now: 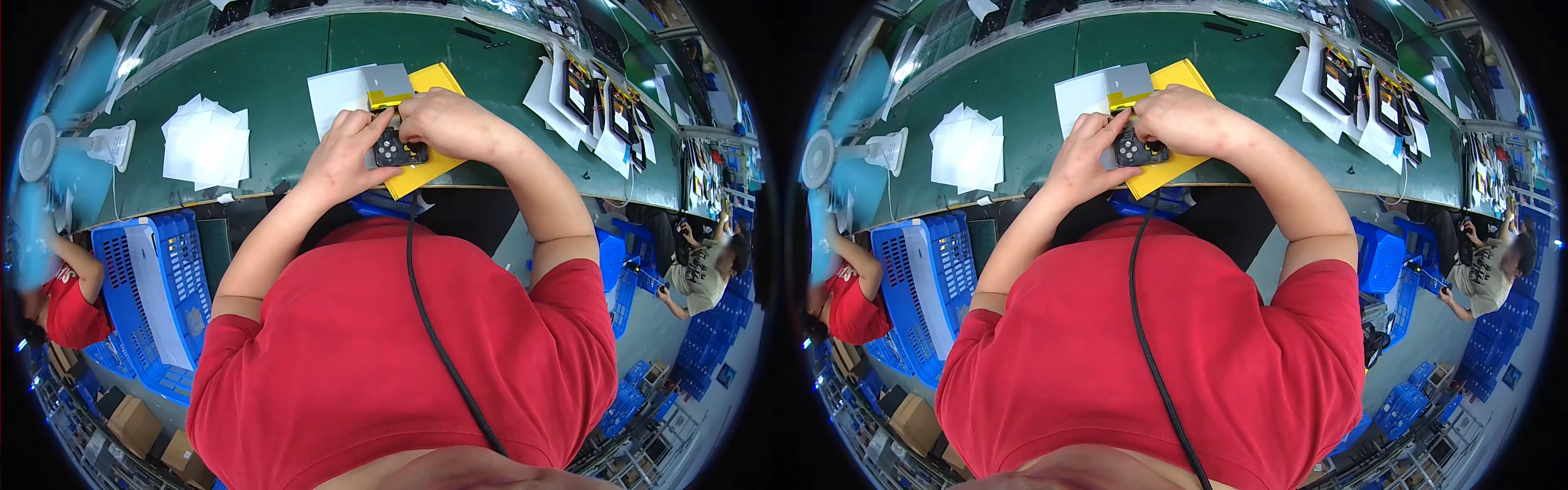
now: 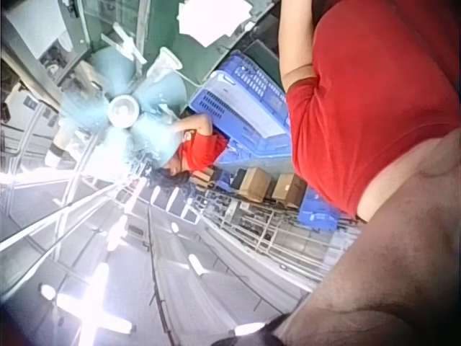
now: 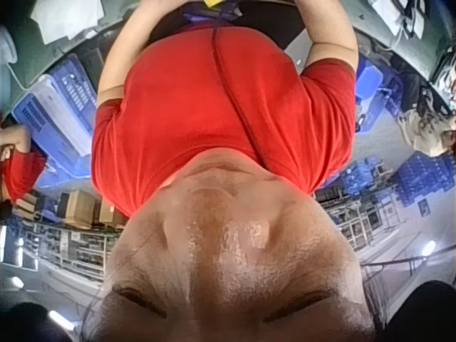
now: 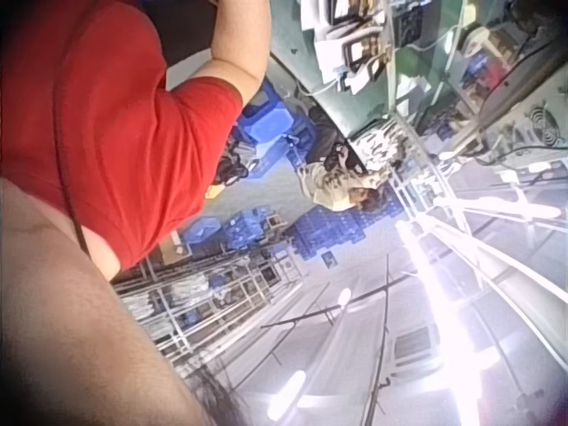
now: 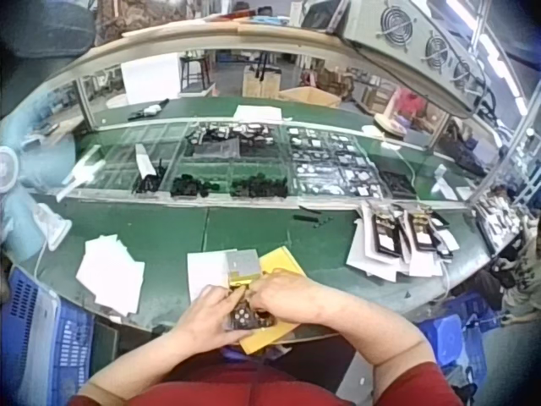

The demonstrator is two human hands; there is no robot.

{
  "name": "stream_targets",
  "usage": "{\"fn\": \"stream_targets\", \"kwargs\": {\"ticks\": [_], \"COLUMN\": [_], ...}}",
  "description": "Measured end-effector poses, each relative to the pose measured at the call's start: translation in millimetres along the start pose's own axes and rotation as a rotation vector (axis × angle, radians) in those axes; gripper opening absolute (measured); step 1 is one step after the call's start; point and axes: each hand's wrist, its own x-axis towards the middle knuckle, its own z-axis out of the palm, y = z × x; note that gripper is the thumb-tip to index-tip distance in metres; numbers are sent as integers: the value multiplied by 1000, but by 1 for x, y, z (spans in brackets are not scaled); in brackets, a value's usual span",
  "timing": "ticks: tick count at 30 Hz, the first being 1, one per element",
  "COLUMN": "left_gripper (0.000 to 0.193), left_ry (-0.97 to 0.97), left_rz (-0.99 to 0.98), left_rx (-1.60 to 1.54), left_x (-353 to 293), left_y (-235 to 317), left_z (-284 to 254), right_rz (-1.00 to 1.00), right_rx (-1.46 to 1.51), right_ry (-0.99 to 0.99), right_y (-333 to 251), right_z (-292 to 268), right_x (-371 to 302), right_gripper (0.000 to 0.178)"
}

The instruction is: Manually assembling and sorting components of a portable gaming device on a production line.

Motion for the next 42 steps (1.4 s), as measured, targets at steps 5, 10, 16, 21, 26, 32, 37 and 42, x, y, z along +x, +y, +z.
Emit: {"fn": "stream_targets", "kwargs": {"ticks": [5,10,16,21,26,32,37,42], "left_gripper": [82,82,81,81,81,82,81,81], "left_ry": [16,43,44,26,41,31,20,12], "left_rz": [1,25,30,24,32,41,33,37], "left_rx": [-13,-17,2,-24,-25,-20,-28,-32], "left_x": [-1,-1,0,1,-3,-1,-1,0], "left_y": [0,-2,-3,1,0,2,3,3], "left_z": [0,1,1,-1,-4,-7,-7,-8], "right_rz": [69,98,99,61,-12,369,554,572], "right_rx": [6,78,41,-3,224,-51,-177,-286], "right_ry": [-6,186,174,60,125,508,296,265], "right_y": [-5,-2,-4,-2,19,116,145,158], "right_z": [2,9,7,-3,-35,-45,-41,-35], "right_x": [1,-11,-12,-5,22,142,205,211], "right_gripper": [4,5,10,20,15,19,23,22]}}
